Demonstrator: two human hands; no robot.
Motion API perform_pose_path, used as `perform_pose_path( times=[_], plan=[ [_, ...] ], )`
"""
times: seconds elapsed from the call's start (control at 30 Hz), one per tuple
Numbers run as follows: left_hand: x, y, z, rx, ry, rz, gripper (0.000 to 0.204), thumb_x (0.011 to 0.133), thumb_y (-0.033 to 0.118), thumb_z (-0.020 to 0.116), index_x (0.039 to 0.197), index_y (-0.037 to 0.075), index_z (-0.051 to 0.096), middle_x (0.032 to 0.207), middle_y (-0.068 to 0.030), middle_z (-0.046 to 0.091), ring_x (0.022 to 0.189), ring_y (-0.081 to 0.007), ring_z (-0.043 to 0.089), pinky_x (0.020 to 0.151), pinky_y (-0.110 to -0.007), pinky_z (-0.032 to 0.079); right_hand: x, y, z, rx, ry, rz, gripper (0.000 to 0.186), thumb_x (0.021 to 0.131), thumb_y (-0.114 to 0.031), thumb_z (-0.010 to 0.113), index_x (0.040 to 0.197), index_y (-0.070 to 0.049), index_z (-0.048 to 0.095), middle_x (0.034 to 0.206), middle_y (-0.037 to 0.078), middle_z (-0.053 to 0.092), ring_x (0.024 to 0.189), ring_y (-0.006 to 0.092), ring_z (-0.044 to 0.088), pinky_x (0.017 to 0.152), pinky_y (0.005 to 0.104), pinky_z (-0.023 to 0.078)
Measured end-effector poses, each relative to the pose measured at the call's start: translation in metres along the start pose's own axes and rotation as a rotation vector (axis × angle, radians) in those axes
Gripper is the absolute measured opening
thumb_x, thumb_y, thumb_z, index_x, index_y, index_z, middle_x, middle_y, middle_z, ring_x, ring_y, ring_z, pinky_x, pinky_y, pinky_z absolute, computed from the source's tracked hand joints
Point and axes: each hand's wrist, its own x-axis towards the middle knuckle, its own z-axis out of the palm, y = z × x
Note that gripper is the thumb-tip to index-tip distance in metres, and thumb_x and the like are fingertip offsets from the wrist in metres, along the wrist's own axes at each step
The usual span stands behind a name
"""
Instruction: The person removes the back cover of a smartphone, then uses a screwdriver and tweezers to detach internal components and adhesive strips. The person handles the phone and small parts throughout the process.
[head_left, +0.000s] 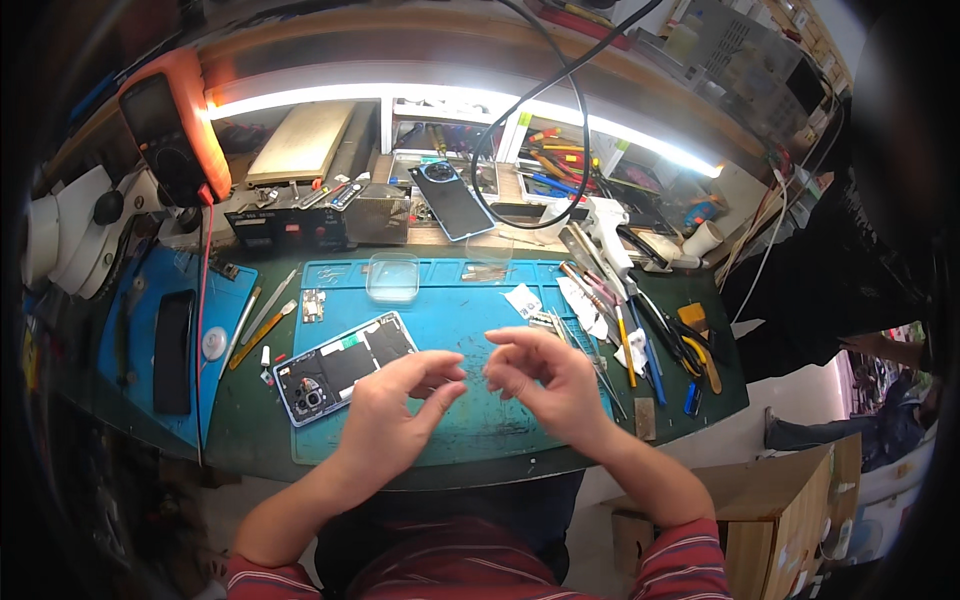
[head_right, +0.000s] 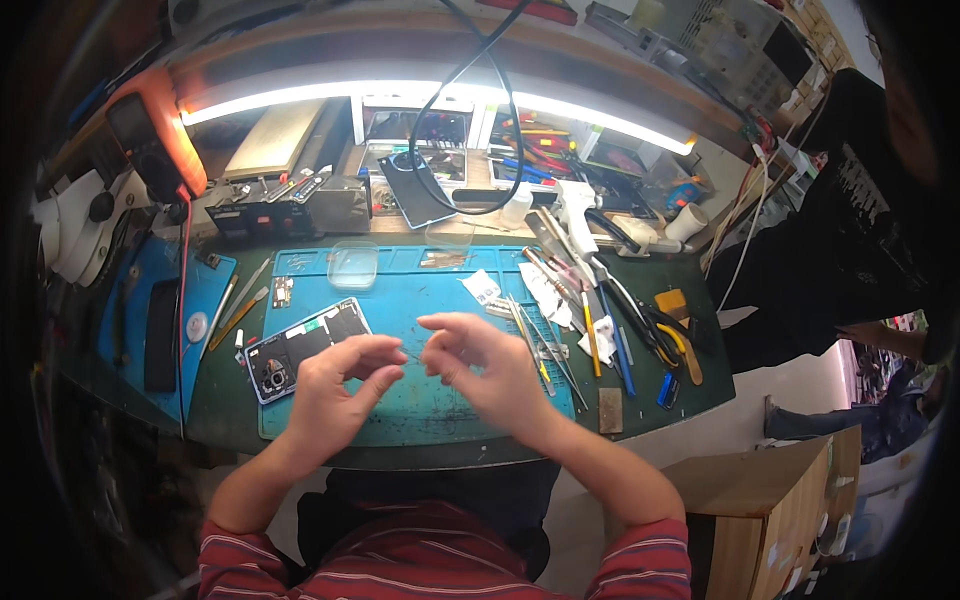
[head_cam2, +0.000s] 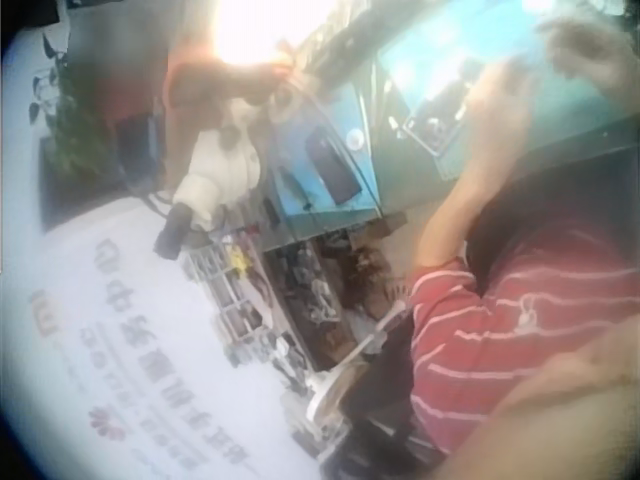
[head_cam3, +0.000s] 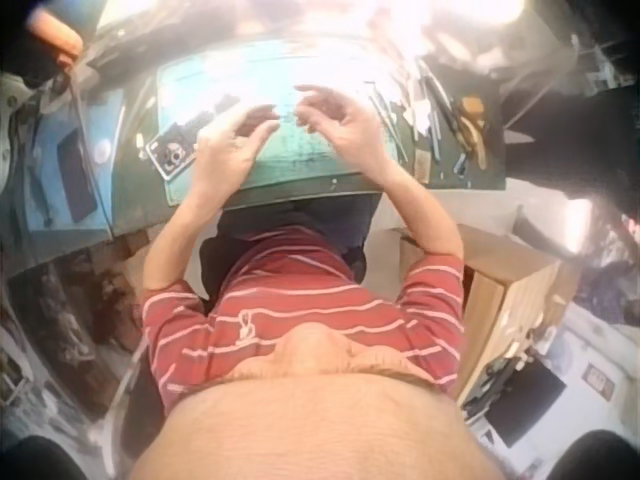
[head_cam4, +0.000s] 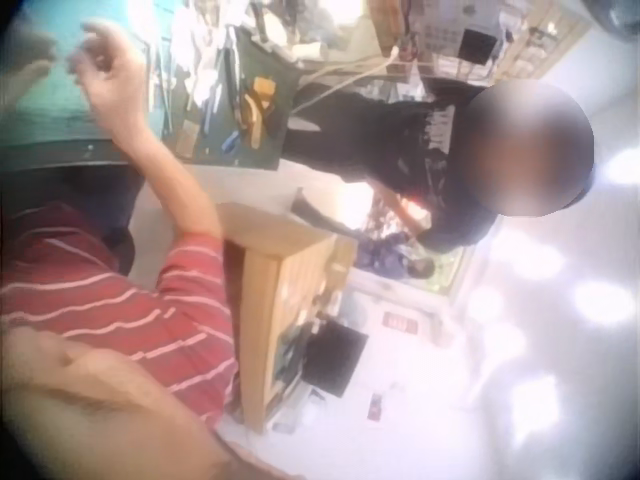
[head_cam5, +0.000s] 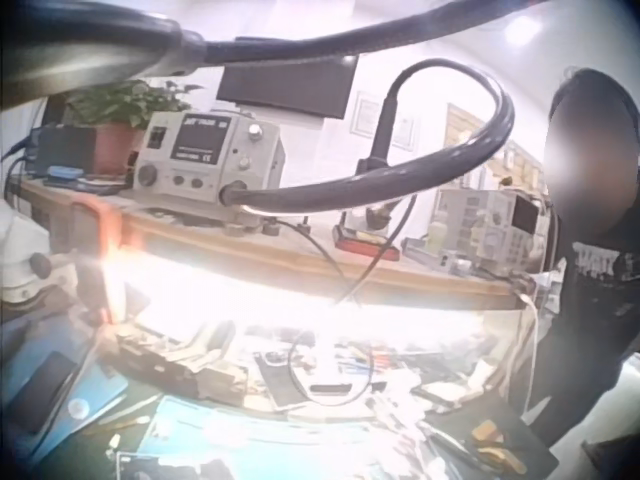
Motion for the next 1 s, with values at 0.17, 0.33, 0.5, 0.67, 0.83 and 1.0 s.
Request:
perform_pose_path(
  times=[0.17,0.33,0.5,0.67,0.83,1.0],
  plan=[
    [-0.01,-0.009,0.014,-0.272,-0.026,-0.086,0.014,0.1,0.005,0.073,0.111,-0.003,0.075,0.102,-0.01,0.075,0.085,-0.0151,0.073,0.076,-0.028,0.061,-0.028,0.004,0.02,-0.05,0.093,-0.041,0.043,0.098,-0.004,0.075,0.14,-0.003,0.064,0.101,0.011,0.08,0.09,0.0146,0.078,0.078,0.0283,0.061],
    [-0.017,-0.012,0.013,-0.464,-0.023,-0.273,0.015,0.104,0.009,0.07,0.11,-0.003,0.074,0.093,-0.0069,0.073,0.081,-0.0136,0.071,0.071,-0.027,0.059,-0.037,0.011,0.028,0.03,0.129,0.006,0.036,0.097,-0.003,0.076,0.133,-0.001,0.069,0.103,0.011,0.08,0.09,0.0171,0.079,0.078,0.0296,0.063],
    [-0.019,-0.01,0.01,-0.633,-0.042,-0.396,0.018,0.106,0.013,0.068,0.11,-0.003,0.074,0.087,-0.0051,0.073,0.078,-0.0122,0.07,0.071,-0.027,0.059,-0.035,0.01,0.022,-0.132,0.105,-0.118,0.029,0.096,0.001,0.076,0.125,0.001,0.073,0.106,0.012,0.079,0.092,0.0174,0.078,0.08,0.0287,0.063],
    [-0.023,-0.01,0.011,-0.611,-0.053,-0.378,0.018,0.107,0.013,0.067,0.112,-0.003,0.073,0.092,-0.006,0.072,0.08,-0.0123,0.071,0.073,-0.027,0.059,-0.033,0.007,0.022,-0.18,0.097,-0.162,0.03,0.094,0.003,0.077,0.123,0.0,0.074,0.105,0.012,0.079,0.093,0.0174,0.078,0.08,0.0288,0.062],
    [-0.025,-0.009,0.012,-0.605,-0.045,-0.34,0.017,0.107,0.011,0.067,0.113,-0.003,0.073,0.095,-0.0066,0.072,0.082,-0.0131,0.071,0.074,-0.026,0.058,-0.033,0.007,0.024,-0.161,0.094,-0.173,0.029,0.094,0.004,0.076,0.123,0.0,0.074,0.106,0.011,0.078,0.093,0.0171,0.078,0.08,0.0286,0.062],
    [-0.025,-0.008,0.012,-0.534,-0.013,-0.282,0.015,0.105,0.008,0.068,0.112,-0.004,0.073,0.099,-0.0082,0.071,0.083,-0.0138,0.071,0.074,-0.026,0.058,-0.033,0.004,0.025,-0.168,0.095,-0.178,0.033,0.092,0.003,0.078,0.124,-0.001,0.073,0.103,0.01,0.078,0.09,0.0165,0.076,0.08,0.0283,0.061]
  ],
)
